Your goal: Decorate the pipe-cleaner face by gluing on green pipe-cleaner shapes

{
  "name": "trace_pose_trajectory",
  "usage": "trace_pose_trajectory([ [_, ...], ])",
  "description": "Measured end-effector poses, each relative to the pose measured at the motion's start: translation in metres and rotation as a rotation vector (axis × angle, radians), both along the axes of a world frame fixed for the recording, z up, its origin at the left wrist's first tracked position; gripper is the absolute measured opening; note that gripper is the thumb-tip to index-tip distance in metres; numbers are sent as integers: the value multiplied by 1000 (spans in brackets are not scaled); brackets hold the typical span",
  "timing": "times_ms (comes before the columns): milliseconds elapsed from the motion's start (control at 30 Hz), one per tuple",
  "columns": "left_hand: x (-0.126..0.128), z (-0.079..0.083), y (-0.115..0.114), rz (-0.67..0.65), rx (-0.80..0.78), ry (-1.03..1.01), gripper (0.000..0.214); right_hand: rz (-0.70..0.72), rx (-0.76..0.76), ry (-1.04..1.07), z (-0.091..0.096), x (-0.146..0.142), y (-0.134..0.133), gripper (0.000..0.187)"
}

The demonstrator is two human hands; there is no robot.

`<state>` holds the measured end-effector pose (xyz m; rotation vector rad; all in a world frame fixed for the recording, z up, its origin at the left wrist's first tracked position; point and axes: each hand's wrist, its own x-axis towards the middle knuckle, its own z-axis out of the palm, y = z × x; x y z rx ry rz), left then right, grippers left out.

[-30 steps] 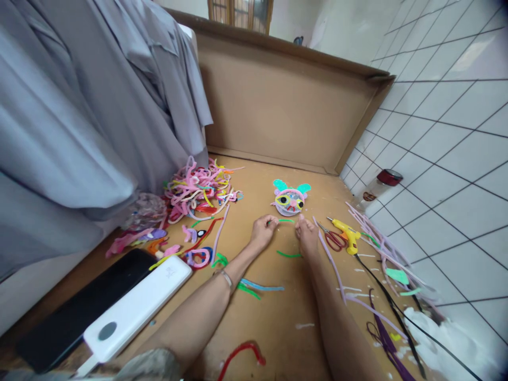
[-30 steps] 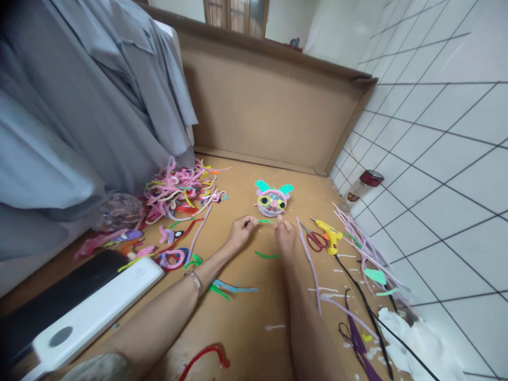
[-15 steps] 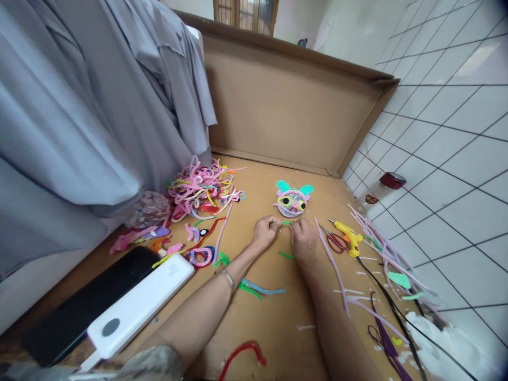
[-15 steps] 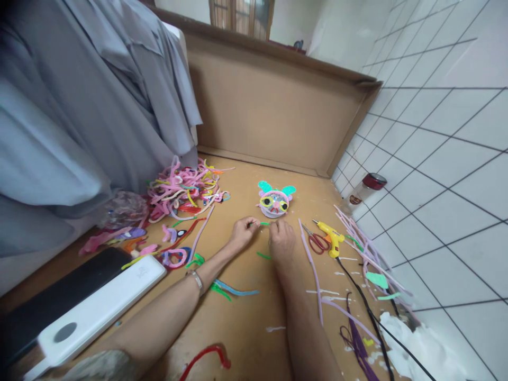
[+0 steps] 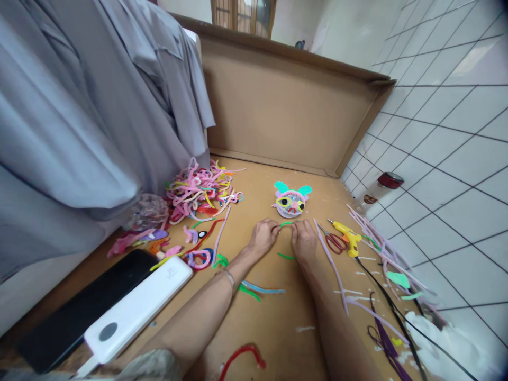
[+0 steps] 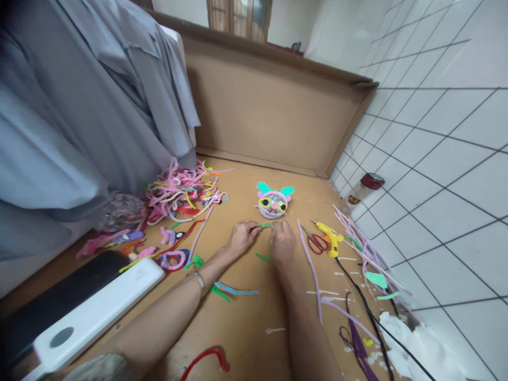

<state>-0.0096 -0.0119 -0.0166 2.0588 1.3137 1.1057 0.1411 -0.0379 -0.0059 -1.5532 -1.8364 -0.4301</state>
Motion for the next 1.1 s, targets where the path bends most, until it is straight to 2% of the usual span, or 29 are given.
trace_pose_trajectory([
  [300, -1, 9, -6, 124, -70, 59, 20, 69, -61, 154, -3, -1, 2, 31],
  [467, -1, 11, -7, 166, -57, -21, 21, 106, -106, 308, -3, 0, 5, 27],
  [567, 0, 10, -5, 169, -80, -120, 21, 99, -182, 481, -4, -1, 6, 20],
  [667, 2, 7, -2, 133, -149, -276, 22, 144, -275, 741, -5, -4, 6, 16],
  [833, 6, 4, 5, 33, -333, -540, 25, 290, -428, 1228, -4, -9, 9, 31],
  [933, 6, 5, 6, -88, -409, -628, 32, 356, -519, 1345, 2, -9, 10, 37],
  [1100, 1, 4, 8, -187, -430, -649, 37, 375, -619, 1383, 7, -6, 8, 32],
])
